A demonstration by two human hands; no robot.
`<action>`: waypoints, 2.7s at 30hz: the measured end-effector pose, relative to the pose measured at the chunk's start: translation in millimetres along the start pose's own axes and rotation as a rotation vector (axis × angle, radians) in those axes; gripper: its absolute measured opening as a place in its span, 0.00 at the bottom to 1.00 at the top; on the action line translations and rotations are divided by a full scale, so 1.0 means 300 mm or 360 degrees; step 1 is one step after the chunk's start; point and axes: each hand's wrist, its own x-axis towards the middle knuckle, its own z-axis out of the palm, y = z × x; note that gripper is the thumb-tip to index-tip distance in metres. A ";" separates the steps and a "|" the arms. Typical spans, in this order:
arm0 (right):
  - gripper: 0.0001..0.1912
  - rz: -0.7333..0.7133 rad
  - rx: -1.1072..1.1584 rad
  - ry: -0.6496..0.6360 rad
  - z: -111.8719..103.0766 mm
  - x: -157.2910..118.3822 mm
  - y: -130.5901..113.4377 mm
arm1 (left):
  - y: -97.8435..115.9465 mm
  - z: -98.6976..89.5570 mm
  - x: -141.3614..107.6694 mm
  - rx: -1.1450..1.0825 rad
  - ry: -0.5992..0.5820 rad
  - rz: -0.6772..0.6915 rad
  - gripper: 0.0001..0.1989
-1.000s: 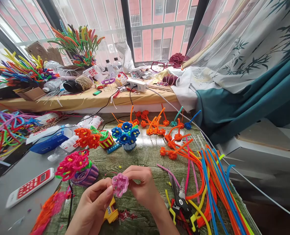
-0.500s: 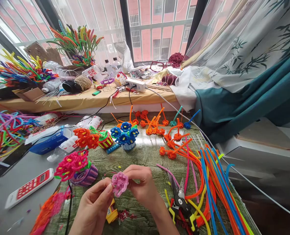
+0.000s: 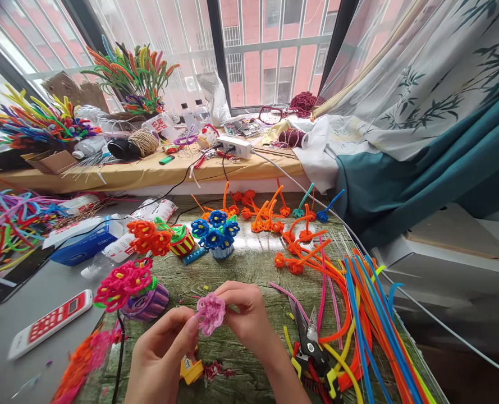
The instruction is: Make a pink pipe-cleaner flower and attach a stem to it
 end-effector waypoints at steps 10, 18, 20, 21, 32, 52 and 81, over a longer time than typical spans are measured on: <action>0.06 -0.0076 -0.0088 -0.0014 0.011 -0.005 -0.001 | 0.001 0.001 -0.011 0.0015 0.0084 -0.0043 0.16; 0.09 -0.0108 -0.0218 -0.0031 0.010 -0.008 -0.010 | 0.007 0.007 -0.012 0.0012 0.0111 -0.0023 0.17; 0.09 -0.0115 -0.0235 -0.0035 0.010 -0.009 -0.010 | 0.006 0.007 -0.010 0.0019 0.0108 -0.0011 0.16; 0.09 -0.0118 -0.0241 -0.0036 0.009 -0.009 -0.010 | 0.006 0.007 -0.008 0.0026 0.0104 -0.0006 0.16; 0.09 -0.0129 -0.0289 -0.0049 0.010 -0.009 -0.005 | 0.001 0.004 -0.007 0.0071 0.0070 0.0003 0.15; 0.05 -0.0125 -0.0168 0.0048 0.001 -0.003 -0.006 | -0.039 -0.009 -0.005 0.0028 0.0168 0.0035 0.22; 0.09 -0.0005 -0.0044 0.0040 0.011 0.004 -0.031 | -0.015 -0.054 -0.002 0.1324 0.0110 0.1727 0.16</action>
